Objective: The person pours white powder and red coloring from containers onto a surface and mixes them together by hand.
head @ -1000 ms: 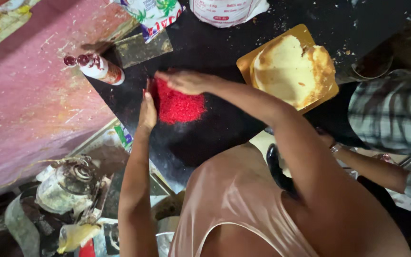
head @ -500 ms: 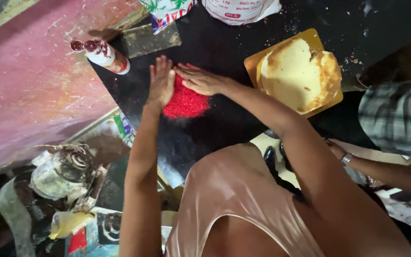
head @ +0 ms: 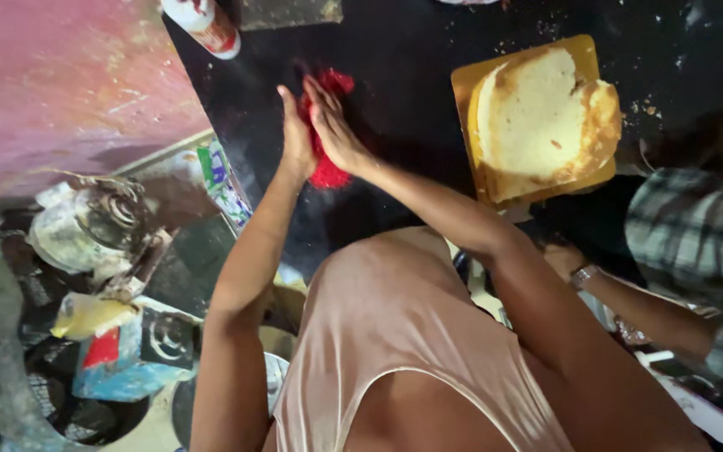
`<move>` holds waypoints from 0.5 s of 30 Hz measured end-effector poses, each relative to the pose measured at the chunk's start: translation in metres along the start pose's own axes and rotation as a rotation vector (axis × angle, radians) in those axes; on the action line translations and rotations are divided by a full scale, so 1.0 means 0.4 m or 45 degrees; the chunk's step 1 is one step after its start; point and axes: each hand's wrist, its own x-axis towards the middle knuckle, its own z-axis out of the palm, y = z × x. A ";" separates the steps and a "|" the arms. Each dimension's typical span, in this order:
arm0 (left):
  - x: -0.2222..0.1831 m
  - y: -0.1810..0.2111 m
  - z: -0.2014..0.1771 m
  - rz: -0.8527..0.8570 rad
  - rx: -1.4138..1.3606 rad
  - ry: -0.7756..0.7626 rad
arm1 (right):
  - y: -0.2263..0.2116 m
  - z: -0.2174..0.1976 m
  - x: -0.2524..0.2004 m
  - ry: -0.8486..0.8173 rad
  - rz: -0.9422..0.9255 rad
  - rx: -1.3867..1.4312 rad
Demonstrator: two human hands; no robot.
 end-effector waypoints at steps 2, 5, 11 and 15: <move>-0.017 -0.007 0.012 -0.068 -0.110 -0.040 | -0.007 -0.024 -0.015 -0.087 -0.108 -0.250; -0.030 0.021 0.028 -0.126 -0.138 -0.009 | -0.033 -0.040 0.000 -0.208 -0.237 -0.408; -0.042 0.015 0.022 -0.138 -0.064 -0.055 | -0.055 -0.070 -0.024 -0.282 -0.260 -0.357; -0.028 0.041 0.009 -0.121 -0.115 -0.013 | -0.078 -0.069 -0.005 -0.341 -0.334 -0.244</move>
